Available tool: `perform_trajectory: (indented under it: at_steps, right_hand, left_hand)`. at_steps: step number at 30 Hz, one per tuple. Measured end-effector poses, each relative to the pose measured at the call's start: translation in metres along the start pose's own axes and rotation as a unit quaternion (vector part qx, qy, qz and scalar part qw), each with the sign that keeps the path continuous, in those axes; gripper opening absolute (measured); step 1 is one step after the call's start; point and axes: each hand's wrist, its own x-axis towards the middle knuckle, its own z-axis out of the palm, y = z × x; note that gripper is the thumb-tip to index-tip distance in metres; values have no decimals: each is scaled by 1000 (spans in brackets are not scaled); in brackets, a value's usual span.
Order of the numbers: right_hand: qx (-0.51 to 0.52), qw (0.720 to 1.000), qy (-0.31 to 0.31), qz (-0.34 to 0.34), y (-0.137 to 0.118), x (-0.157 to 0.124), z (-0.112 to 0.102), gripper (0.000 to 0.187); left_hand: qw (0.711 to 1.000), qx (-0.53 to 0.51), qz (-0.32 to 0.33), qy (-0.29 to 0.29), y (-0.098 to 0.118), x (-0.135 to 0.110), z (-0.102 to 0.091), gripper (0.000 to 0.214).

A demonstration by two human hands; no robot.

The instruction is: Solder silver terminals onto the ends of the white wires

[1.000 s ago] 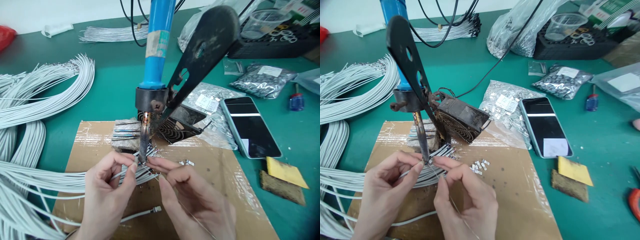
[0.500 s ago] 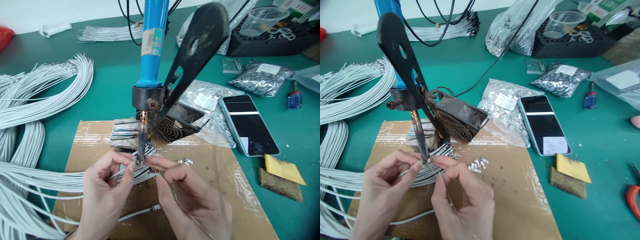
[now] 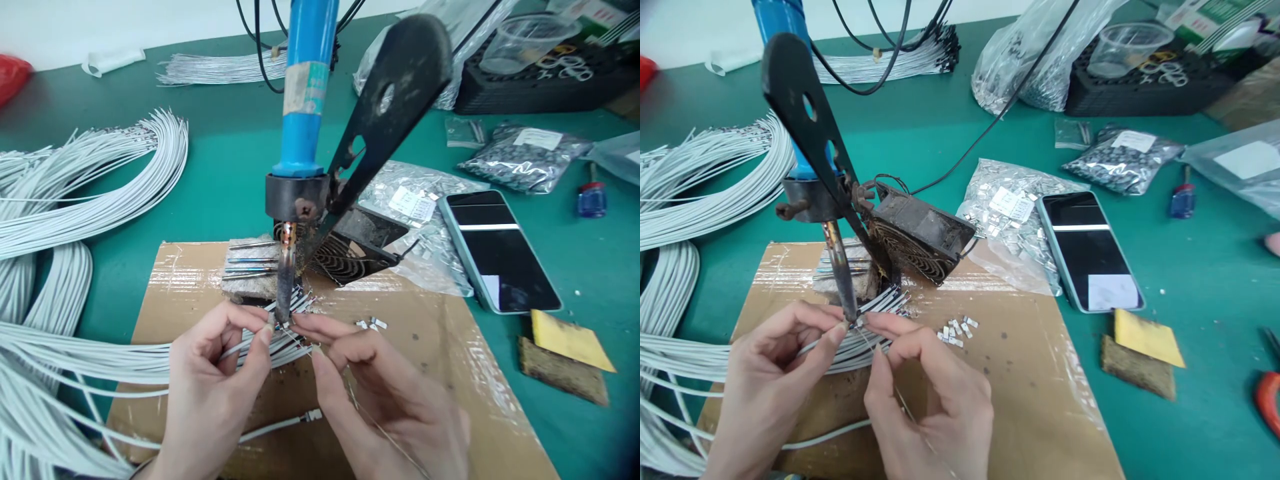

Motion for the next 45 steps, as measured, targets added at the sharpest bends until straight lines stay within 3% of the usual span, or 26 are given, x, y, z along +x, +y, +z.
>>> perform_trajectory:
  at_steps: [45]
  right_hand:
    - [0,1000,5,-26,8,2,2,21]
  left_hand:
    - [1000,-2,-9,-4,-3,1,-1,14]
